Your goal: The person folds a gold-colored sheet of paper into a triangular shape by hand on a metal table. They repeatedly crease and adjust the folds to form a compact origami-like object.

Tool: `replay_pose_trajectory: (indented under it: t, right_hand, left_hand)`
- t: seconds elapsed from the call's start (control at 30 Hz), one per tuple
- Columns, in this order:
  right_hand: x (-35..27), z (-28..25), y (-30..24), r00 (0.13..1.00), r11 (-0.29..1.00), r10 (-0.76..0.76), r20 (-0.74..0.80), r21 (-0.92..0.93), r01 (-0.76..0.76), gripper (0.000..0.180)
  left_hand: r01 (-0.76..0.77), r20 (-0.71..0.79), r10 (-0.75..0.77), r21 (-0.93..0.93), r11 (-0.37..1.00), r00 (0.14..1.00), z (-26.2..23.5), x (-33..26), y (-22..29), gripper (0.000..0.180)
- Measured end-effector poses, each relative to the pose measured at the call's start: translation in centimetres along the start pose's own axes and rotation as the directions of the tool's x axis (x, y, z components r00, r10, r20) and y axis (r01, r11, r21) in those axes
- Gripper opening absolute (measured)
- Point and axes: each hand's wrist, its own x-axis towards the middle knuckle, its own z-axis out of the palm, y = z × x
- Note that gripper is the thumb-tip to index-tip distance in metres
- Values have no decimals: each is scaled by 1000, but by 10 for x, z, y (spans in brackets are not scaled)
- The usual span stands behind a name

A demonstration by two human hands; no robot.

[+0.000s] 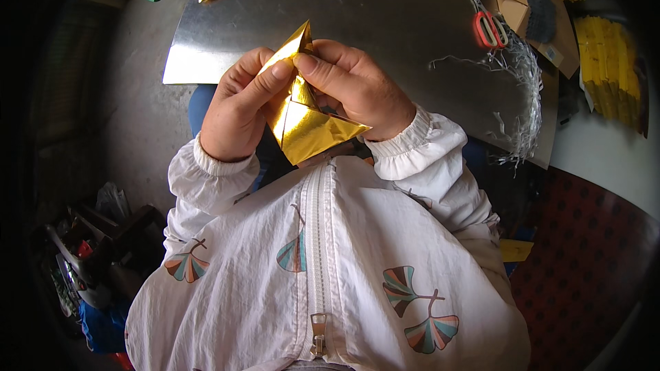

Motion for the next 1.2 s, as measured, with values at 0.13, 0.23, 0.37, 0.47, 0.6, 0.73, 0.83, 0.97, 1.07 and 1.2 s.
replay_pose_trajectory:
  t: [0.13,0.23,0.37,0.47,0.6,0.73,0.83,0.97,1.07,1.2]
  right_hand:
    - [1,-4,2,998,990,-8,60,138,0,23]
    - [-1,-4,3,999,978,16,42,208,-24,23]
    - [-1,-2,5,998,956,34,54,289,-48,23]
    - [0,-2,4,996,955,23,90,293,-49,23]
    - [-3,-1,-2,996,959,68,60,270,-81,24]
    - [-5,4,-4,996,965,86,-25,252,-77,22]
    - [-7,11,-2,998,968,23,-60,249,-7,20]
    - [-9,22,1,991,980,-47,-128,186,71,19]
    - [-12,25,0,983,985,-37,-180,161,66,18]
    - [-11,20,-8,990,997,-11,-139,71,21,16]
  left_hand:
    - [-3,13,3,-58,998,1000,-1,2,-4,21]
    - [-14,34,16,-59,998,999,-2,2,-5,20]
    - [-21,58,28,-122,992,998,-2,2,-5,20]
    - [-23,43,30,-167,986,999,-1,2,-7,19]
    - [-34,102,51,-157,987,993,-2,4,-8,19]
    - [-48,114,59,-102,994,992,-4,6,-8,19]
    - [-79,88,85,-64,995,992,-4,6,-8,19]
    - [-85,73,92,-94,992,993,0,5,-8,19]
    - [-83,55,92,-143,986,994,2,5,-10,19]
    - [-98,88,105,-79,992,991,0,5,-10,20]
